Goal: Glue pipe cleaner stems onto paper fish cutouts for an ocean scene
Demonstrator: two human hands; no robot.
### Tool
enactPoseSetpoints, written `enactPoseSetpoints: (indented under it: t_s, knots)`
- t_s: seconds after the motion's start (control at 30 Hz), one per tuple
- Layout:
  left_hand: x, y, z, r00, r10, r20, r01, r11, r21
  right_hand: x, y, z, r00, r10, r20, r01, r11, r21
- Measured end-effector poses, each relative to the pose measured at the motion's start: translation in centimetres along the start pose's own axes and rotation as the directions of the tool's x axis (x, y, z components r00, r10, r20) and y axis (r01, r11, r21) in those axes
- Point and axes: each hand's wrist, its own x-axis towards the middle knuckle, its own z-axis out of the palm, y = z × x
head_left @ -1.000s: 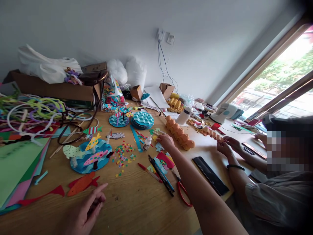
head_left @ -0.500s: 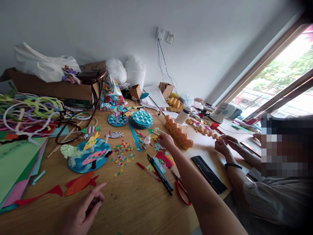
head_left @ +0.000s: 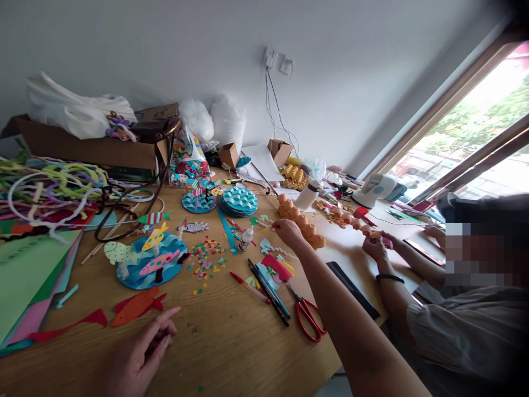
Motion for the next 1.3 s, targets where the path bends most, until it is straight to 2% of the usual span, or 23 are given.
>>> enactPoseSetpoints:
  t_s: [0.07,0.13,0.2,0.27,0.33,0.4,0.43,0.5,0.6,0.67,0.73,0.8,0.87,0.9,0.97,1.03,1.17,1.3]
  knots:
    - [0.1,0.9,0.0,0.994,-0.105,-0.008,0.103,0.988,-0.118,-1.3,0.0,-1.7,1.000,-0.009,-0.019,0.009,1.000,-0.001]
    - [0.0,2.1,0.0,0.965,-0.261,0.026,0.258,0.930,-0.263,-3.3,-0.3,-3.6,0.999,-0.028,-0.032,0.028,1.000,0.001]
    - [-0.3,3.5,-0.1,0.905,-0.409,0.113,0.417,0.809,-0.415,-5.9,-1.1,-5.6,0.998,-0.060,-0.037,0.060,0.998,0.007]
    - [-0.6,5.1,-0.1,0.834,-0.496,0.241,0.541,0.652,-0.531,-9.0,-2.6,-7.6,0.993,-0.112,-0.024,0.113,0.993,0.023]
    - [-0.9,6.7,0.3,0.770,-0.518,0.373,0.628,0.510,-0.588,-12.2,-4.7,-9.0,0.976,-0.217,-0.014,0.217,0.972,0.094]
    - [-1.0,7.7,0.9,0.740,-0.482,0.469,0.663,0.404,-0.630,-15.0,-7.1,-9.3,0.935,-0.356,0.001,0.346,0.910,0.230]
    - [-1.1,8.0,1.2,0.727,-0.459,0.511,0.678,0.361,-0.640,-16.2,-8.4,-8.9,0.914,-0.406,-0.001,0.389,0.873,0.295]
    - [-1.2,8.2,1.8,0.733,-0.435,0.523,0.666,0.301,-0.683,-18.0,-10.6,-7.1,0.874,-0.484,-0.030,0.455,0.797,0.397]
    - [-1.8,7.5,1.7,0.763,-0.483,0.429,0.603,0.296,-0.740,-19.7,-13.1,-2.5,0.835,-0.549,-0.034,0.488,0.710,0.507]
    - [-2.3,6.6,1.1,0.781,-0.498,0.377,0.583,0.366,-0.725,-20.4,-14.1,0.6,0.830,-0.556,-0.030,0.479,0.685,0.550]
    - [-3.0,5.5,0.2,0.813,-0.480,0.329,0.566,0.523,-0.637,-20.9,-14.7,3.1,0.841,-0.539,-0.029,0.455,0.679,0.577]
    - [-3.4,4.4,-0.7,0.867,-0.431,0.250,0.498,0.759,-0.420,-21.3,-15.0,4.6,0.845,-0.534,-0.026,0.447,0.679,0.582]
    - [-3.5,3.5,-1.3,0.942,-0.300,0.152,0.317,0.943,-0.101,-21.6,-15.2,5.4,0.844,-0.536,-0.025,0.453,0.686,0.569]
    - [-3.5,3.2,-1.4,0.972,-0.199,0.122,0.195,0.980,0.046,-21.7,-15.2,5.6,0.845,-0.534,-0.028,0.456,0.692,0.560]
    - [-3.1,3.0,-1.3,0.994,0.008,0.111,-0.036,0.968,0.250,-21.7,-15.3,5.9,0.852,-0.522,-0.038,0.457,0.706,0.541]
    - [-2.7,3.2,-0.9,0.977,0.142,0.161,-0.191,0.915,0.355,-21.7,-15.3,5.9,0.860,-0.508,-0.042,0.451,0.721,0.526]
    - [-2.1,3.2,-0.3,0.924,0.268,0.273,-0.368,0.815,0.447,-21.7,-15.3,5.8,0.878,-0.478,-0.009,0.410,0.744,0.528]
    - [-2.2,2.4,-0.3,0.874,0.359,0.329,-0.484,0.710,0.512,-21.6,-15.3,5.6,0.887,-0.461,0.000,0.385,0.741,0.550]
